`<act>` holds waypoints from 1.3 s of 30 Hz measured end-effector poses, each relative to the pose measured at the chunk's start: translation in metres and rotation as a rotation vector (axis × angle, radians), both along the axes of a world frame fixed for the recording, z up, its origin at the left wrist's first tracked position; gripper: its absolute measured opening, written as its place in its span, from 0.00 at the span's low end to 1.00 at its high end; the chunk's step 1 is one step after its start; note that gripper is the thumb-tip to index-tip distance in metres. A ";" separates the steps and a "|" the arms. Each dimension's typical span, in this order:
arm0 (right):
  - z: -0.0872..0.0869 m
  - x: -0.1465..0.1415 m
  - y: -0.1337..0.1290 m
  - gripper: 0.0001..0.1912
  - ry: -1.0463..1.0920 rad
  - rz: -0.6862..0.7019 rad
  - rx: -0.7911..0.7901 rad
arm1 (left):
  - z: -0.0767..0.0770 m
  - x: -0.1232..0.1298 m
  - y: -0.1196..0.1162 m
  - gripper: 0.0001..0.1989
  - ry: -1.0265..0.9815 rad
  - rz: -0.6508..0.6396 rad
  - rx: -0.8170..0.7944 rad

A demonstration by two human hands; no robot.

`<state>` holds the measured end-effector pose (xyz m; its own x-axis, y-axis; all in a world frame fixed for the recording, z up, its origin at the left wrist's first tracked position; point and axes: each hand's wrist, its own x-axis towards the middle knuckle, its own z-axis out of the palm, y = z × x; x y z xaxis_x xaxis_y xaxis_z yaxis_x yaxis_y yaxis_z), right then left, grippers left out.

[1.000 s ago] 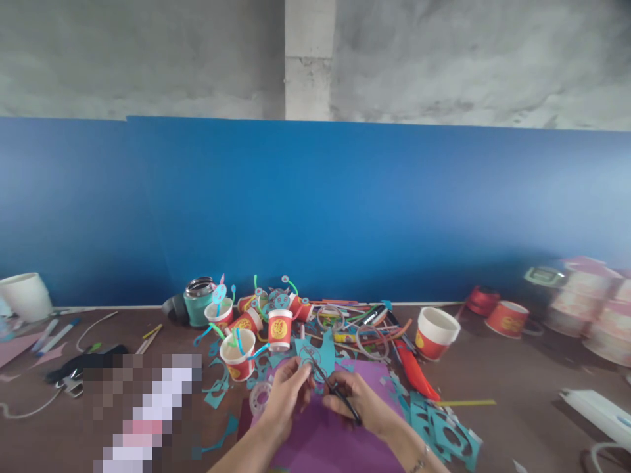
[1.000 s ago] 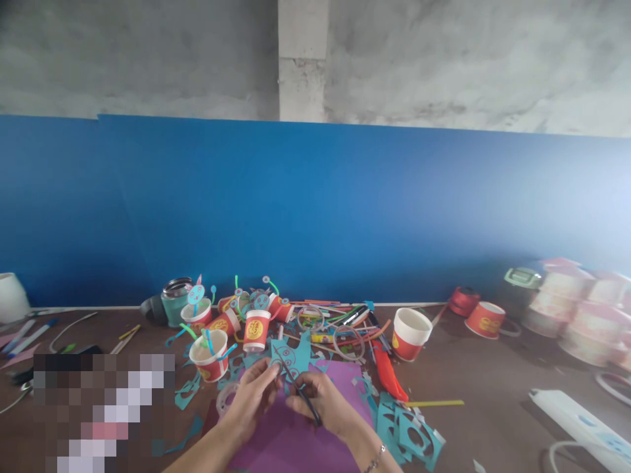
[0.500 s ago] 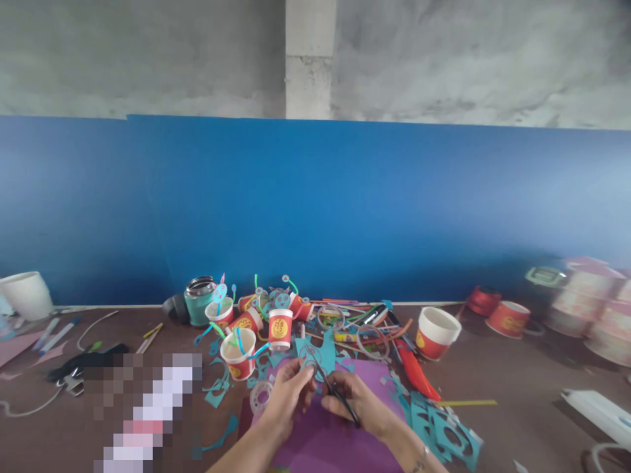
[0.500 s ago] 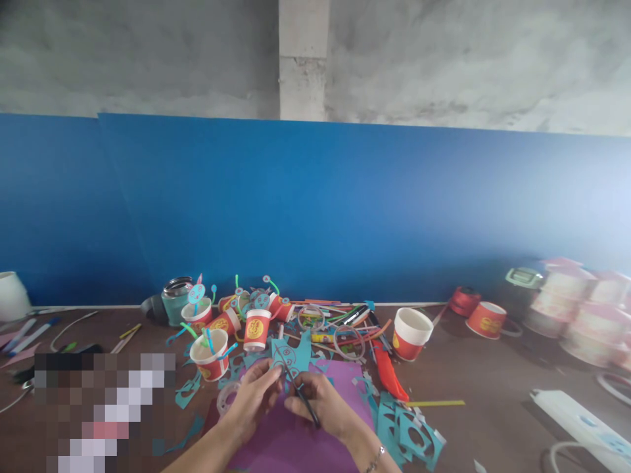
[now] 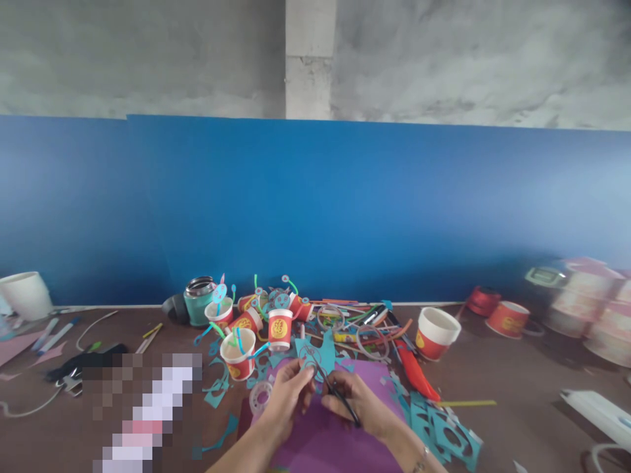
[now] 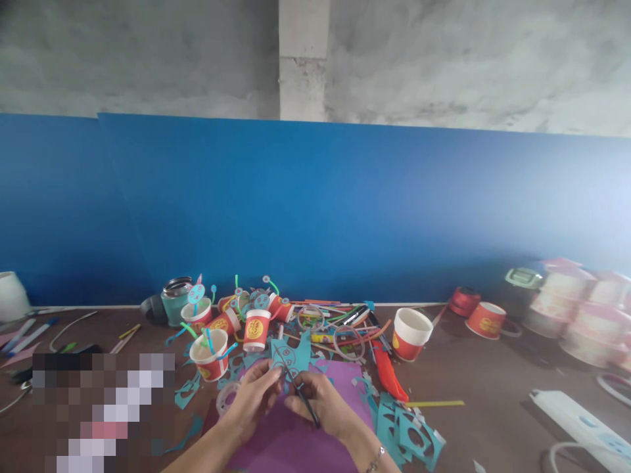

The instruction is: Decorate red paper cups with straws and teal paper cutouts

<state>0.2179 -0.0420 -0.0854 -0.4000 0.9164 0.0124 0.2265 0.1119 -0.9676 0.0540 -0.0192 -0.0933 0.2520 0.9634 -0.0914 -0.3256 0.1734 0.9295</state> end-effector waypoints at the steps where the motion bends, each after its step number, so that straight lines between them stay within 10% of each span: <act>1: 0.000 0.000 0.000 0.23 0.000 0.000 -0.007 | -0.001 0.000 0.000 0.19 0.000 0.004 -0.003; 39: 0.006 0.001 -0.002 0.22 -0.021 -0.024 -0.087 | -0.003 0.000 0.003 0.23 -0.035 0.025 -0.008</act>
